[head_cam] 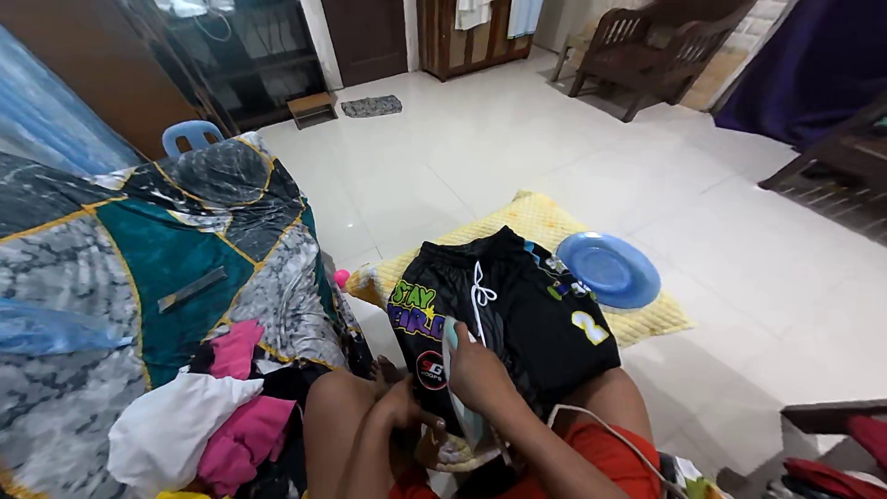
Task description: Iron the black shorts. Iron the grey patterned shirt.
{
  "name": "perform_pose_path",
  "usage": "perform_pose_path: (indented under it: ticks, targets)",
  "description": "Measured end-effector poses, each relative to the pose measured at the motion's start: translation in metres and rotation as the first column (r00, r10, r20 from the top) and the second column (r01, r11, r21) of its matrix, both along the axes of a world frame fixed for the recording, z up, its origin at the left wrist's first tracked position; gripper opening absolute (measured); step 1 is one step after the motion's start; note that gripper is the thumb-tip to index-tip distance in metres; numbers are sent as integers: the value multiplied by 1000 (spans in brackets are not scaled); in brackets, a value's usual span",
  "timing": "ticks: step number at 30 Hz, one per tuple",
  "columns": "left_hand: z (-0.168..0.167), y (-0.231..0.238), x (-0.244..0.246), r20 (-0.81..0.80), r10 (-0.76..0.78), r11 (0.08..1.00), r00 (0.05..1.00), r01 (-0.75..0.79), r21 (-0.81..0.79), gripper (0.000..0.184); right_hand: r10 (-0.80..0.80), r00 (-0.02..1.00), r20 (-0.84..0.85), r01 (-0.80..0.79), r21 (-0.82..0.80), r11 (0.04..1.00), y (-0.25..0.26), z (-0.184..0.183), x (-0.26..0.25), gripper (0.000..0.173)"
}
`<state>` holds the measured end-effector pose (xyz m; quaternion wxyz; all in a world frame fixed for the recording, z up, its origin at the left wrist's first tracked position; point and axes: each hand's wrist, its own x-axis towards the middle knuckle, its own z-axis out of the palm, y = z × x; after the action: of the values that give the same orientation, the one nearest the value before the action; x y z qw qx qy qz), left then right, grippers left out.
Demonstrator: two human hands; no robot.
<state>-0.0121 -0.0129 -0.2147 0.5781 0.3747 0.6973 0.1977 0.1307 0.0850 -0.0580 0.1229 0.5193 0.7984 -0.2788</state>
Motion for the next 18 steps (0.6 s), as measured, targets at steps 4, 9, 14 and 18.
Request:
perform_pose_path:
  ticks: [4, 9, 14, 18]
  targets:
    - [2, 2, -1, 7, -22, 999, 1000, 21, 29, 104, 28, 998, 51, -24, -82, 996, -34, 5, 35, 61]
    - [-3, 3, -2, 1, -28, 999, 1000, 28, 24, 103, -2, 1000, -9, 1, -112, 994, -34, -5, 59, 59]
    - [-8, 1, -3, 32, 2, 1000, 999, -3, 22, 106, -56, 992, -114, 45, -96, 994, 13, 1, 22, 60]
    - [-15, -5, -4, 125, 66, 995, 990, -75, 71, 107, -8, 990, -140, 4, -28, 1000, 24, -3, -17, 73]
